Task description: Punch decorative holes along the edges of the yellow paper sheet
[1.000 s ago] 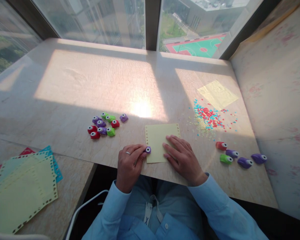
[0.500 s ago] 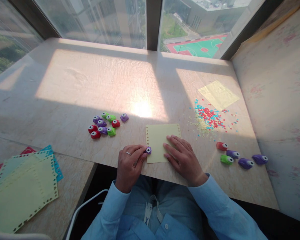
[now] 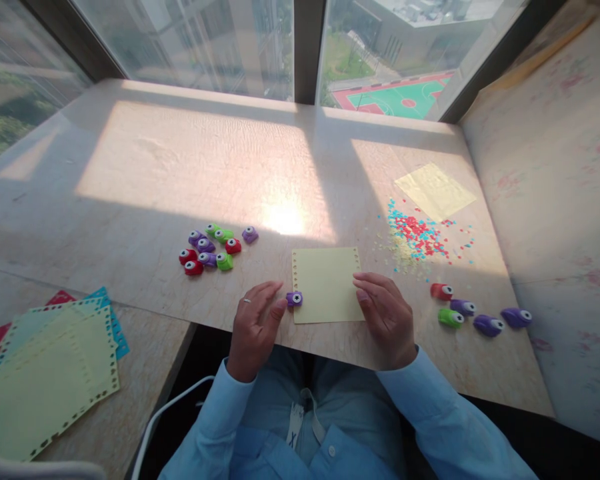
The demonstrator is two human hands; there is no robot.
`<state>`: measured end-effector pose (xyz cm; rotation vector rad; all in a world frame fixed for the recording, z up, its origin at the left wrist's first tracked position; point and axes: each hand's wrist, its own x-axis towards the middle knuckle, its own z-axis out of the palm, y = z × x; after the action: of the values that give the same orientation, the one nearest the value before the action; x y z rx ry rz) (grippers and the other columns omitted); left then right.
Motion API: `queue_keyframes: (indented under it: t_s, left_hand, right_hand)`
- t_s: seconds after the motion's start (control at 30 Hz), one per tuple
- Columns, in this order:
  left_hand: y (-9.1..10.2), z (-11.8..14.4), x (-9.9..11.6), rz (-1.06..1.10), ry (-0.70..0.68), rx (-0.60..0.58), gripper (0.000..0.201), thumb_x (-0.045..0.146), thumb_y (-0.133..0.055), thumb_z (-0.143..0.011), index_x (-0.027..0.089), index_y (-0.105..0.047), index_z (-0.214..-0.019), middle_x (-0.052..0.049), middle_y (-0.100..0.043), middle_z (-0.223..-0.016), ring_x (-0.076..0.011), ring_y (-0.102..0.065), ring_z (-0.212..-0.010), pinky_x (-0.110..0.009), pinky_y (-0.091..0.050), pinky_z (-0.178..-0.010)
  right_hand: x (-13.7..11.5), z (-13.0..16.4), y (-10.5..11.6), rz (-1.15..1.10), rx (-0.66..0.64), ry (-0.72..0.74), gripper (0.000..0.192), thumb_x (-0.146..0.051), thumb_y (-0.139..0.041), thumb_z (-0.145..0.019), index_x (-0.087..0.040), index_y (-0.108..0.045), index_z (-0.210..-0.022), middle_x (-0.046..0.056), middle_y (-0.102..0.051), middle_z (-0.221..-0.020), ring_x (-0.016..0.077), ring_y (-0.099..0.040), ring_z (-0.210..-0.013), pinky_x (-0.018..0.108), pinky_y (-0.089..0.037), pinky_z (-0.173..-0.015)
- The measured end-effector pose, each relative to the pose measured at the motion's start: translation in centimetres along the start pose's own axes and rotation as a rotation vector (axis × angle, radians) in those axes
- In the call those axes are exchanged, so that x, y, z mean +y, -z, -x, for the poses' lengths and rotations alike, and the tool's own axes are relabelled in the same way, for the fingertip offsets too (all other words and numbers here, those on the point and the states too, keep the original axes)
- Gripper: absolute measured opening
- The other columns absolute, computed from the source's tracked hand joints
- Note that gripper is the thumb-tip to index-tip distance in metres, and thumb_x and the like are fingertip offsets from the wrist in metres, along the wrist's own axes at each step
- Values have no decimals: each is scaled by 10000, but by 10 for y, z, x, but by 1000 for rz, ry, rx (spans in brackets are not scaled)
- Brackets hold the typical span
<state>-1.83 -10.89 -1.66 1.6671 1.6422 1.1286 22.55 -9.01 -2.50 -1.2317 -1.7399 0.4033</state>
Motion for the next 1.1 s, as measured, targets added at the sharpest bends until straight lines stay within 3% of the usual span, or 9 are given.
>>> queue_keyframes:
  t_s: [0.2, 0.37, 0.47, 0.6, 0.83, 1.1]
  left_hand:
    - [4, -13, 18, 142, 267, 69, 264, 416, -615, -860, 164, -672, -909, -34, -690, -837, -146, -618, -739, -250, -488, -666]
    - [2, -27, 21, 65, 327, -128, 409, 489, -625, -811, 178, -494, -581, 48, -431, -536, -88, -386, -532, -226, -317, -513]
    - [2, -36, 18, 51, 335, -206, 538, 554, -609, -797, 196, -327, -512, 59, -286, -517, -77, -288, -523, -233, -249, -501]
    - [2, -43, 13, 85, 378, -336, 608, 626, -610, -765, 209, -247, -511, 62, -207, -528, -67, -215, -512, -241, -180, -483]
    - [1, -48, 8, 97, 423, -406, 645, 687, -657, -697, 205, -282, -489, 70, -248, -484, -52, -212, -461, -243, -147, -459]
    - [-3, -52, 12, 38, 425, -401, 682, 740, -709, -581, 199, -317, -442, 75, -256, -449, -45, -207, -450, -251, -143, -459]
  right_hand:
    - [2, 2, 0, -61, 73, -115, 165, -196, -580, -920, -234, -705, -1020, 74, -717, -1011, 225, -665, -977, 423, -537, -886]
    - [7, 2, 1, -110, 106, -236, 152, -261, -573, -930, -227, -711, -984, 69, -724, -993, 216, -668, -960, 404, -531, -877]
    - [8, 2, 0, -121, 106, -276, 166, -294, -568, -931, -223, -714, -967, 64, -727, -983, 214, -671, -944, 394, -528, -870]
    - [8, 1, -1, -120, 96, -294, 186, -325, -565, -927, -220, -717, -951, 64, -729, -961, 219, -672, -925, 393, -527, -856]
    - [10, 1, -1, -108, 78, -294, 204, -349, -564, -920, -215, -719, -923, 72, -736, -938, 224, -674, -901, 393, -528, -840]
    - [10, 0, -2, -136, 83, -297, 229, -379, -570, -906, -210, -724, -895, 72, -745, -923, 226, -683, -884, 397, -533, -834]
